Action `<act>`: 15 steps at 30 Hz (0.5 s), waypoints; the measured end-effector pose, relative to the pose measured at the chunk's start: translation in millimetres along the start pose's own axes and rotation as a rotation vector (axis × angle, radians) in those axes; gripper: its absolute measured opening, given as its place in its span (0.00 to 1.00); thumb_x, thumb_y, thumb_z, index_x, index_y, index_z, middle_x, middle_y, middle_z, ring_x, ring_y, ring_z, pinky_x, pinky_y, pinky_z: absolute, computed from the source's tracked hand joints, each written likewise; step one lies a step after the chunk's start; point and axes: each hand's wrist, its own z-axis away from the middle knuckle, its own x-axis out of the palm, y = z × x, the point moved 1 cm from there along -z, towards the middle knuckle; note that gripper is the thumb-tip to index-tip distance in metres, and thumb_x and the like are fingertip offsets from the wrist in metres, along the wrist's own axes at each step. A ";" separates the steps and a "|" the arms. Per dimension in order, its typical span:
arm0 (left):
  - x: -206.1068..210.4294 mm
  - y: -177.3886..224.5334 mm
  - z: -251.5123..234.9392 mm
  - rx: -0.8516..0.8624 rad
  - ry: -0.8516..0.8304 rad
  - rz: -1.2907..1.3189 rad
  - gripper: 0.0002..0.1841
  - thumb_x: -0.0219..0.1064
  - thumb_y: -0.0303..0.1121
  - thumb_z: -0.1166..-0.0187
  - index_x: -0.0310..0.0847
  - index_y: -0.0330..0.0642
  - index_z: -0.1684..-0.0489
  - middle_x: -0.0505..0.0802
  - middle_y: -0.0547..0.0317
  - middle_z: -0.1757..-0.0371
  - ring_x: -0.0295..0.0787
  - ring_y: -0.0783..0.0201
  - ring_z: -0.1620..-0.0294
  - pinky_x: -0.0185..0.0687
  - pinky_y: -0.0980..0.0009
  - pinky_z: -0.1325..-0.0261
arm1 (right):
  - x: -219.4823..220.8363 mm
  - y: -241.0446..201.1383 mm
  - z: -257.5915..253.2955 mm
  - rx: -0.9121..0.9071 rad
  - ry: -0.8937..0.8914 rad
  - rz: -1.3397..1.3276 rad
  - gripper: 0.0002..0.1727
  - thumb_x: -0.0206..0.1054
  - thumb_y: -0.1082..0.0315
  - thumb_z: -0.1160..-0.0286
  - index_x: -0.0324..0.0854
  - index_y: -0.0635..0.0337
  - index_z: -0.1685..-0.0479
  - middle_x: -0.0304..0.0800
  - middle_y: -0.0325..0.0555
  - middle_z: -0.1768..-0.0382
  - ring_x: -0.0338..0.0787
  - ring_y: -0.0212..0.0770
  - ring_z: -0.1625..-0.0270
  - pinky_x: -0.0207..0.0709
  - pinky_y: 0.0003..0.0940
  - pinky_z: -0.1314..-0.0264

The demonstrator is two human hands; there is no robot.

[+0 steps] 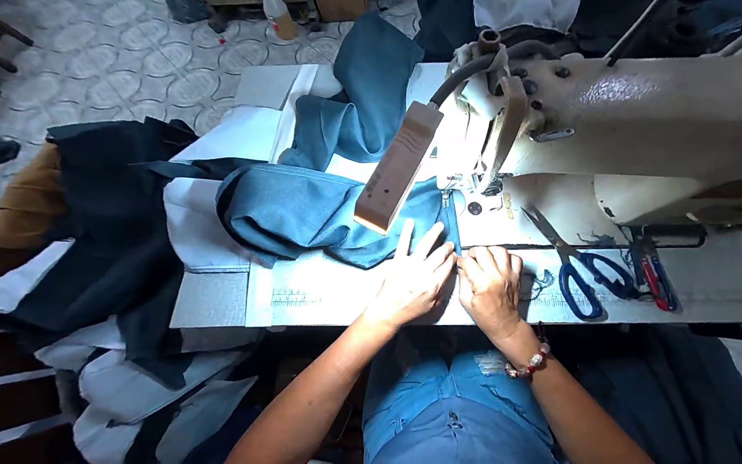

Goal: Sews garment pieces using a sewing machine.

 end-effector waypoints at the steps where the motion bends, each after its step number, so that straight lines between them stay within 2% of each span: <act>1: 4.0 1.6 1.3 -0.045 -0.037 0.024 0.19 0.56 0.35 0.26 0.94 0.43 0.49 0.96 0.52 0.41 0.80 0.38 0.22 0.47 0.20 0.22 | 0.4 0.5 0.7 -0.004 0.002 -0.010 0.10 0.64 0.70 0.33 0.92 0.58 0.72 0.91 0.51 0.64 0.88 0.57 0.53 0.71 0.54 0.52; 3: 8.0 4.5 2.1 -0.143 -0.084 0.065 0.21 0.53 0.39 0.23 0.94 0.44 0.48 0.95 0.51 0.41 0.80 0.36 0.23 0.40 0.15 0.24 | -0.4 2.4 2.1 -0.012 -0.013 -0.027 0.11 0.64 0.67 0.31 0.94 0.57 0.69 0.95 0.51 0.54 0.88 0.58 0.45 0.72 0.55 0.46; 6: 4.7 11.9 1.9 -0.257 -0.150 0.118 0.22 0.52 0.42 0.19 0.93 0.45 0.44 0.93 0.50 0.35 0.74 0.34 0.19 0.42 0.15 0.25 | -2.0 5.6 -0.5 -0.046 -0.044 -0.038 0.12 0.63 0.66 0.29 0.94 0.56 0.68 0.95 0.48 0.40 0.88 0.61 0.37 0.72 0.59 0.42; 10: -1.9 13.7 2.4 -0.327 -0.220 0.165 0.24 0.51 0.44 0.18 0.91 0.47 0.37 0.89 0.51 0.27 0.70 0.33 0.16 0.46 0.15 0.28 | -3.4 4.5 -6.2 -0.054 -0.075 -0.040 0.13 0.63 0.66 0.30 0.95 0.56 0.66 0.96 0.48 0.42 0.87 0.63 0.32 0.71 0.64 0.36; 15: 3.0 7.1 2.1 -0.335 -0.174 0.210 0.23 0.52 0.41 0.19 0.91 0.46 0.39 0.89 0.51 0.27 0.70 0.33 0.16 0.45 0.14 0.28 | 1.6 5.7 -11.0 -0.032 -0.066 -0.053 0.13 0.63 0.66 0.31 0.94 0.58 0.71 0.96 0.48 0.42 0.89 0.61 0.33 0.70 0.62 0.35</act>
